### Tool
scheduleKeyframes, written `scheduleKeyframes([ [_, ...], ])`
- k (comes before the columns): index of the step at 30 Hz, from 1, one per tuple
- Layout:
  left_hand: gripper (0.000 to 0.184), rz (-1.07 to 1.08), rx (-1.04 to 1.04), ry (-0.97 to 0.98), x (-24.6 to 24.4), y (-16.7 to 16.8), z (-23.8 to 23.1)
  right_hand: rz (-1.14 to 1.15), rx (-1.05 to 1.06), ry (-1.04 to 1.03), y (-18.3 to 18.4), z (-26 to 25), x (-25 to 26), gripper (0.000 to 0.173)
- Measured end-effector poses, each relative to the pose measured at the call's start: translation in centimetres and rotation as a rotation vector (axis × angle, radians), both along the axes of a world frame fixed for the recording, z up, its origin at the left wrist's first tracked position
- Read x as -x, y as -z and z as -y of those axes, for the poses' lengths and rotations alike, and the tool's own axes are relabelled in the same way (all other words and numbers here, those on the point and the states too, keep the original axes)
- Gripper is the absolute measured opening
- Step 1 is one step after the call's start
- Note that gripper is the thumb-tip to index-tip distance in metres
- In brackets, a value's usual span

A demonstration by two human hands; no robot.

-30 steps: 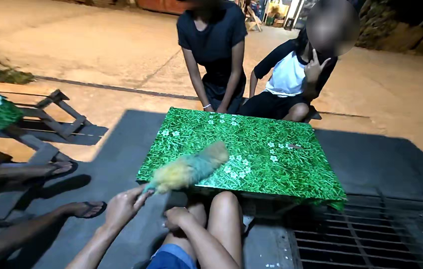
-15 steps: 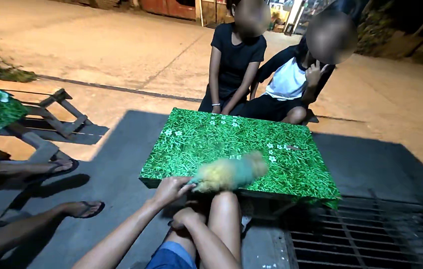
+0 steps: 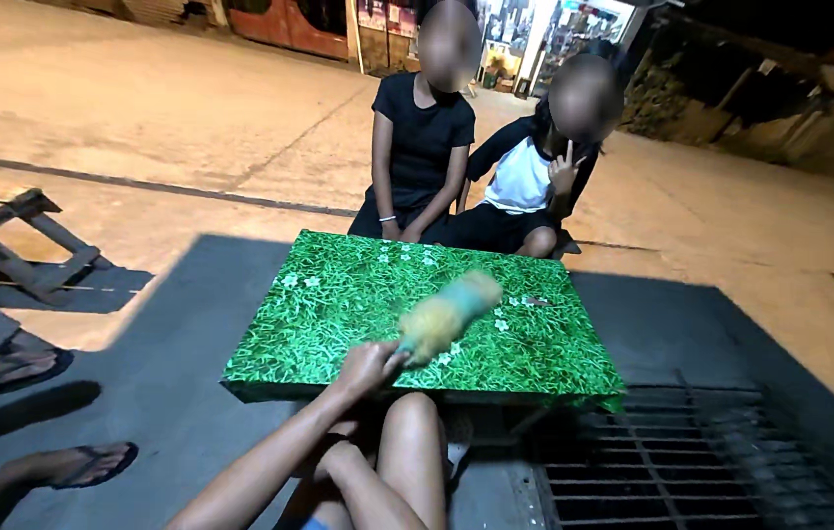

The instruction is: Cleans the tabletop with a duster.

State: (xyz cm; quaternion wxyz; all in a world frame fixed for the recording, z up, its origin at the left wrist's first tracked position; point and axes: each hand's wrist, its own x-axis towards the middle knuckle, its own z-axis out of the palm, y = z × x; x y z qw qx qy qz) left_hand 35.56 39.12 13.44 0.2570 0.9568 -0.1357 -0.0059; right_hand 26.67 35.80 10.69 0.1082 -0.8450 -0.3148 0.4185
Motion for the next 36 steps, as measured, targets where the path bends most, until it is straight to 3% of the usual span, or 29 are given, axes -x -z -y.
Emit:
scheduleKeyframes([
  [2, 0.041, 0.035, 0.031, 0.096, 1.2, 0.8, -1.2, -0.008, 0.017, -0.055, 0.1, -0.2, -0.2, 0.048],
  [7, 0.043, 0.046, 0.040, -0.416, 3.0, 1.4, -6.4, -0.020, 0.079, -0.132, 1.4, -1.8, -0.6, 0.043],
  [11, 0.032, 0.266, 0.020, -0.266, 6.2, 3.2, -9.9, -0.007, -0.007, -0.113, 3.0, -1.9, -1.3, 0.045],
  [16, 0.037, 0.258, -0.023, -0.616, 8.4, 2.4, -12.7, -0.011, -0.040, -0.104, 4.2, -2.3, -1.3, 0.050],
  [20, 0.030, 0.323, -0.052, -0.386, 9.2, 2.7, -13.3, 0.001, -0.028, -0.083, 3.7, -1.8, -1.1, 0.049],
  [24, 0.033, 0.235, 0.004, -0.593, 7.4, 1.3, -13.0, 0.018, 0.001, -0.093, 3.5, -1.7, -0.9, 0.050],
  [28, 0.030, 0.184, -0.016, -0.269, 6.1, 1.7, -11.3, 0.019, 0.008, -0.089, 3.7, -1.5, -1.0, 0.049],
  [32, 0.034, 0.116, -0.007, -0.567, 3.4, 1.4, -9.3, 0.021, 0.037, -0.102, 3.5, -1.7, -1.0, 0.046],
  [36, 0.033, 0.129, 0.003, -0.274, 1.2, 1.3, -6.9, 0.004, 0.132, -0.123, 2.0, -1.5, -0.5, 0.040],
])
